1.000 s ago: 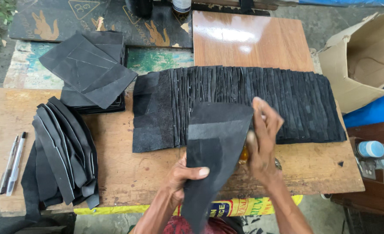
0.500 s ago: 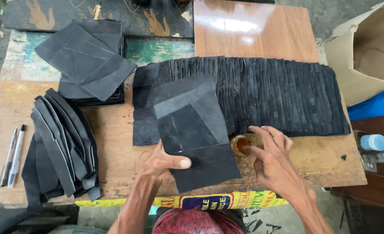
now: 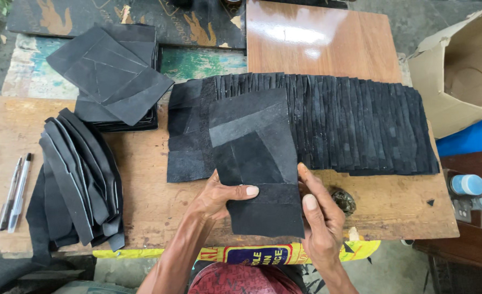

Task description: The person applies a liquid adhesive from a small glass jar onto the edges of black rectangular material pieces using their fingers. They then fold the treated edges and place the finished pieces into a stack on the table. The process is repeated for multiple pieces.

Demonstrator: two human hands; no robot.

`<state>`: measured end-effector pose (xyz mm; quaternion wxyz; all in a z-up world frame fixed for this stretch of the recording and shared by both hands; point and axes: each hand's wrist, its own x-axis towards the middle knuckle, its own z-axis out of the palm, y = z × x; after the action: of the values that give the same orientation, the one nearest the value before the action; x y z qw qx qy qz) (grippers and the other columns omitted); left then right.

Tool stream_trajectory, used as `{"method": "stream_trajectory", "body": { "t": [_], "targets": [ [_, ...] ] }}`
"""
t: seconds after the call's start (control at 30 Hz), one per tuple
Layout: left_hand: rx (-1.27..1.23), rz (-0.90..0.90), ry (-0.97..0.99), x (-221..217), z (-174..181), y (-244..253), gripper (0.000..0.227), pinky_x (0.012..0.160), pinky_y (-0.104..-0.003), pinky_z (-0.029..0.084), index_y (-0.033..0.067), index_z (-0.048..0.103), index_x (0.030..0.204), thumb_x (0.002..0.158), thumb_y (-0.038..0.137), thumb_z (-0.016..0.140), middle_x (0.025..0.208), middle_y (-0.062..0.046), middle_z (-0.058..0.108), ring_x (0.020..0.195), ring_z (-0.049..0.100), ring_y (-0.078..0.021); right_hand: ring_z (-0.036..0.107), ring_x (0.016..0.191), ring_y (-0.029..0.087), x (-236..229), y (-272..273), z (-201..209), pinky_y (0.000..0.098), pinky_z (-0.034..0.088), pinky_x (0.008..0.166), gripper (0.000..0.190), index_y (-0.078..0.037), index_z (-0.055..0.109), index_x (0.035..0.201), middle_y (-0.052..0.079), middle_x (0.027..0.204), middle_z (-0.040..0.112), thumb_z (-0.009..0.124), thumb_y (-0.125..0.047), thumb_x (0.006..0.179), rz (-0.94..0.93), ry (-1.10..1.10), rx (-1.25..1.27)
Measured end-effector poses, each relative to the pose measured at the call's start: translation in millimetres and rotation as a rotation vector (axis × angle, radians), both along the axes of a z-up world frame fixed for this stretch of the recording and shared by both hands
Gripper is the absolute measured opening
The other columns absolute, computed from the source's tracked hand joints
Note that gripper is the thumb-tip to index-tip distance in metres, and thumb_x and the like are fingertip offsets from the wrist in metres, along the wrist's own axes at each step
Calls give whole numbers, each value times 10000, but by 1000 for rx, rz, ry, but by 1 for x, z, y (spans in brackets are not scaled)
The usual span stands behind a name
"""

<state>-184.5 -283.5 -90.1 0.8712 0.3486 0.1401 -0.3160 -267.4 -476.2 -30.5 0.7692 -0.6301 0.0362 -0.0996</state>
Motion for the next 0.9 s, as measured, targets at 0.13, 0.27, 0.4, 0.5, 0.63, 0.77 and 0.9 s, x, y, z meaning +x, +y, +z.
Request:
{"method": "stream_trajectory", "body": {
  "t": [0.13, 0.27, 0.4, 0.5, 0.63, 0.77, 0.9],
  "targets": [
    [43, 14, 1, 1, -1, -1, 735, 833, -544, 643, 79, 537, 1343, 688, -143, 786, 1135, -191, 711, 1027, 724, -331, 498, 1386, 263, -5, 0, -5, 396, 329, 1212, 453, 108, 526, 1445, 213, 1480, 564, 483, -110, 1050, -30, -82, -236],
    [58, 51, 20, 7, 3, 2, 767, 777, -574, 644, 116, 517, 1338, 655, -118, 776, 1099, -178, 712, 989, 734, -337, 494, 1425, 298, -11, 6, -4, 415, 334, 1239, 427, 137, 559, 1385, 233, 1479, 549, 476, -121, 1055, -43, -123, -236],
    [20, 61, -46, 9, 0, 2, 777, 835, -551, 639, 102, 517, 1362, 672, -126, 794, 1142, -170, 702, 1039, 722, -323, 484, 1418, 314, -9, 10, 7, 420, 343, 1219, 454, 141, 547, 1387, 242, 1477, 524, 461, -152, 1051, -32, -130, -312],
    [28, 73, -68, 12, 2, 8, 753, 821, -561, 643, 77, 525, 1355, 679, -113, 798, 1140, -187, 695, 1040, 713, -344, 561, 1362, 315, -6, 10, 21, 410, 413, 1184, 438, 109, 599, 1340, 241, 1432, 575, 452, -195, 1060, -50, -211, -566],
    [162, 34, -65, 16, 3, 8, 755, 813, -545, 659, 103, 514, 1337, 665, -70, 810, 1147, -192, 706, 1067, 713, -337, 590, 1314, 332, 2, 7, 26, 410, 462, 1135, 454, 90, 620, 1318, 254, 1403, 587, 444, -245, 1066, -45, -315, -743],
    [136, 106, -101, 21, 7, 12, 757, 832, -551, 652, 72, 524, 1343, 656, -46, 819, 1132, -208, 709, 1054, 720, -353, 606, 1248, 318, 3, 3, 28, 393, 502, 1061, 395, 75, 652, 1262, 245, 1359, 602, 501, -228, 1058, -58, -422, -880],
    [114, 128, -44, 20, 10, 9, 763, 829, -561, 648, 84, 525, 1319, 626, -57, 813, 1103, -180, 705, 1033, 719, -340, 609, 1215, 326, 4, 4, 28, 382, 517, 1012, 377, 75, 654, 1257, 244, 1353, 599, 531, -206, 1037, -64, -429, -901]
  ]
}}
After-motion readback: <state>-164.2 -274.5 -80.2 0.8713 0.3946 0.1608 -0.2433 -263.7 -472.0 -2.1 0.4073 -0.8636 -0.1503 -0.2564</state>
